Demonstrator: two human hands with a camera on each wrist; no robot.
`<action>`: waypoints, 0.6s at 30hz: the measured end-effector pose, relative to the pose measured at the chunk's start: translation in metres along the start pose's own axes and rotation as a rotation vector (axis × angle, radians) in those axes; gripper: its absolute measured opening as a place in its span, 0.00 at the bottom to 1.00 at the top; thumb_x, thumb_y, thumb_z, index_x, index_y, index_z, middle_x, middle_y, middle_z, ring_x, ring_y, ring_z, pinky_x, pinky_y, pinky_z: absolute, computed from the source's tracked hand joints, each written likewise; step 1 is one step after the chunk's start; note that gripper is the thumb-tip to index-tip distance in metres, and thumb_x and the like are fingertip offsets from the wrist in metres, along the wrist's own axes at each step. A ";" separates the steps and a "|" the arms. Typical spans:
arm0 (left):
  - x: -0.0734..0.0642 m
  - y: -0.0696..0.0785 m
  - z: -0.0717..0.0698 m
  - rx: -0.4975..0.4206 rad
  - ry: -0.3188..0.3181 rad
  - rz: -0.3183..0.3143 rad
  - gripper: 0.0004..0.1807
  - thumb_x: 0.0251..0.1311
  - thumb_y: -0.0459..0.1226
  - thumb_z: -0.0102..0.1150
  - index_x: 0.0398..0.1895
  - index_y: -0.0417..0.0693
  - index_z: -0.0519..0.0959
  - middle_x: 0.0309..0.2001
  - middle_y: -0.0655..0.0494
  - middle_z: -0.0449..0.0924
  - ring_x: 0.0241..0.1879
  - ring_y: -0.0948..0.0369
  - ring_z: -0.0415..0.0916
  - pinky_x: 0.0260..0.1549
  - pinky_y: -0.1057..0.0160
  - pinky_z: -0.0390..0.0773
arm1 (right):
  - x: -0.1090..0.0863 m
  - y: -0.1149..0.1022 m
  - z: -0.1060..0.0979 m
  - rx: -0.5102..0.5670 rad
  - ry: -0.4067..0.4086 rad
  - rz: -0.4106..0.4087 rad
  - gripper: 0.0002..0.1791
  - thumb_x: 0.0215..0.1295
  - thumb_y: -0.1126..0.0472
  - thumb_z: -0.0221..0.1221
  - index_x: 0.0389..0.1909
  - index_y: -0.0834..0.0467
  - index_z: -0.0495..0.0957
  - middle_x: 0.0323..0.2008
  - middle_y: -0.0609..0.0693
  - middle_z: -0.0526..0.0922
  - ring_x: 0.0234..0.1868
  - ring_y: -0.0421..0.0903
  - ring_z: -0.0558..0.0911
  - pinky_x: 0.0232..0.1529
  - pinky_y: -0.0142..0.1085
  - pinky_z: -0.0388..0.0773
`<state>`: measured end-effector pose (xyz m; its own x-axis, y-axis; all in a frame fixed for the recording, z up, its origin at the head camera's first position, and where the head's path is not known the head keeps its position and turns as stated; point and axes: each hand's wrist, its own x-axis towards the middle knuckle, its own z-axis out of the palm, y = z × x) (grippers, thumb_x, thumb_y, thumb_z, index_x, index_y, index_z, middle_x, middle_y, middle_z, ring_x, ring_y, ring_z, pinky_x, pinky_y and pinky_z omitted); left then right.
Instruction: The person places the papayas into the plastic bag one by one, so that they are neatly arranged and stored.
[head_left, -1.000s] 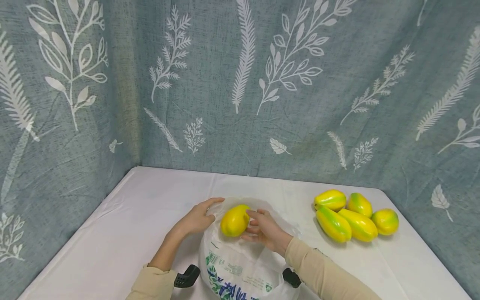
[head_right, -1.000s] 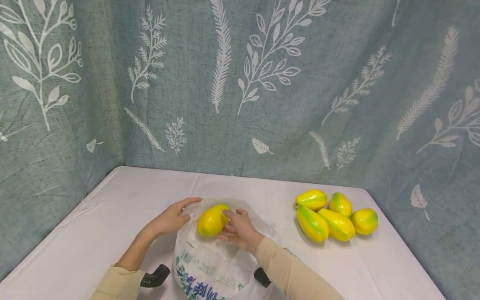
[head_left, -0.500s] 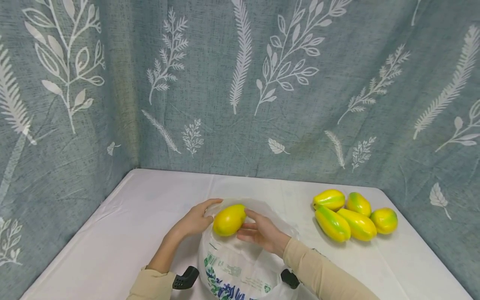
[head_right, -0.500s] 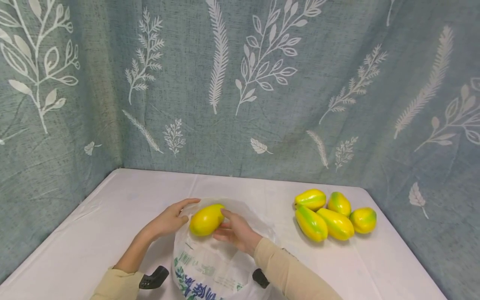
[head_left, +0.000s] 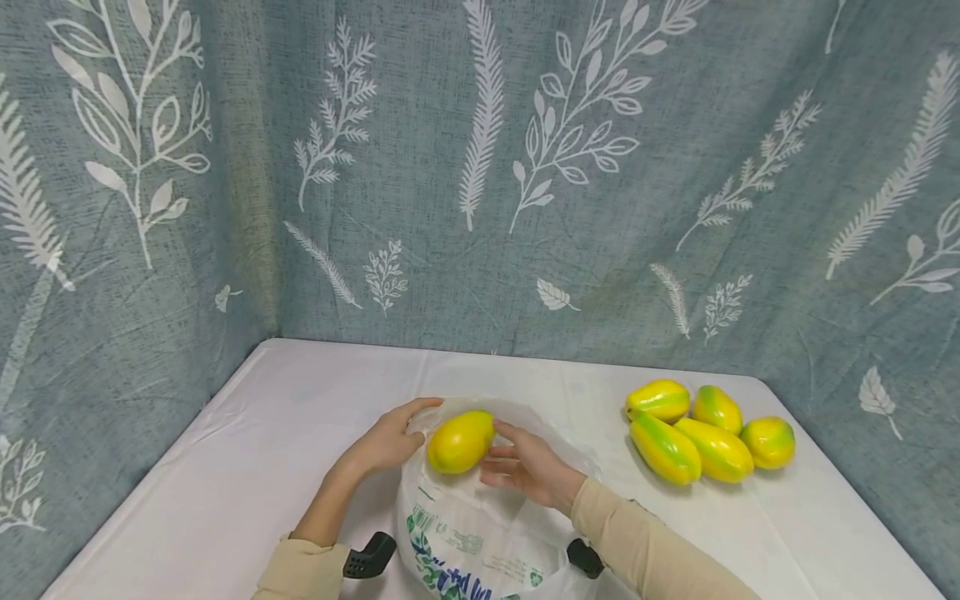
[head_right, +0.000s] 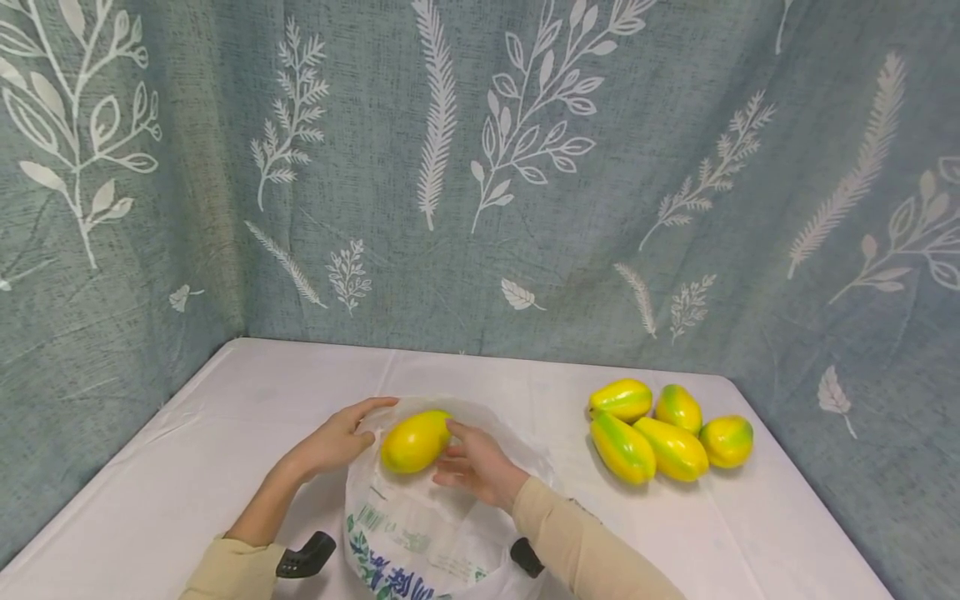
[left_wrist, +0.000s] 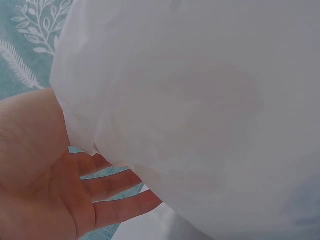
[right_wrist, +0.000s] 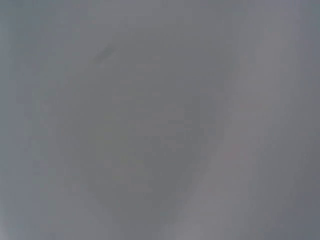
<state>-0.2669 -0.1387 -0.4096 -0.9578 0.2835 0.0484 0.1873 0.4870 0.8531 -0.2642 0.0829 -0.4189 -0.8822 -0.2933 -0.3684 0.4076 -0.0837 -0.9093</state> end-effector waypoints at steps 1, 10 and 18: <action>0.000 0.000 0.000 -0.002 0.001 0.001 0.29 0.57 0.24 0.43 0.66 0.39 0.66 0.64 0.35 0.64 0.65 0.38 0.57 0.60 0.37 0.56 | 0.000 -0.001 -0.001 -0.008 0.001 -0.003 0.38 0.72 0.49 0.48 0.71 0.68 0.47 0.60 0.75 0.59 0.58 0.66 0.69 0.49 0.47 0.76; -0.001 0.006 -0.004 0.014 -0.010 0.007 0.30 0.56 0.24 0.43 0.66 0.38 0.66 0.64 0.34 0.63 0.65 0.38 0.57 0.60 0.38 0.58 | -0.006 -0.010 -0.019 -0.116 -0.036 -0.008 0.42 0.71 0.48 0.50 0.70 0.71 0.44 0.61 0.74 0.59 0.61 0.69 0.65 0.48 0.50 0.77; 0.001 0.008 -0.004 0.009 -0.012 -0.010 0.30 0.57 0.24 0.42 0.66 0.38 0.65 0.65 0.34 0.63 0.66 0.39 0.56 0.61 0.38 0.56 | -0.014 -0.019 -0.034 -0.176 -0.035 0.025 0.42 0.70 0.47 0.51 0.70 0.71 0.46 0.57 0.71 0.66 0.58 0.67 0.69 0.45 0.50 0.78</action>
<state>-0.2672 -0.1381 -0.4006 -0.9568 0.2887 0.0338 0.1801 0.4975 0.8486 -0.2681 0.1213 -0.4029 -0.8620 -0.3268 -0.3875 0.3793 0.0914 -0.9208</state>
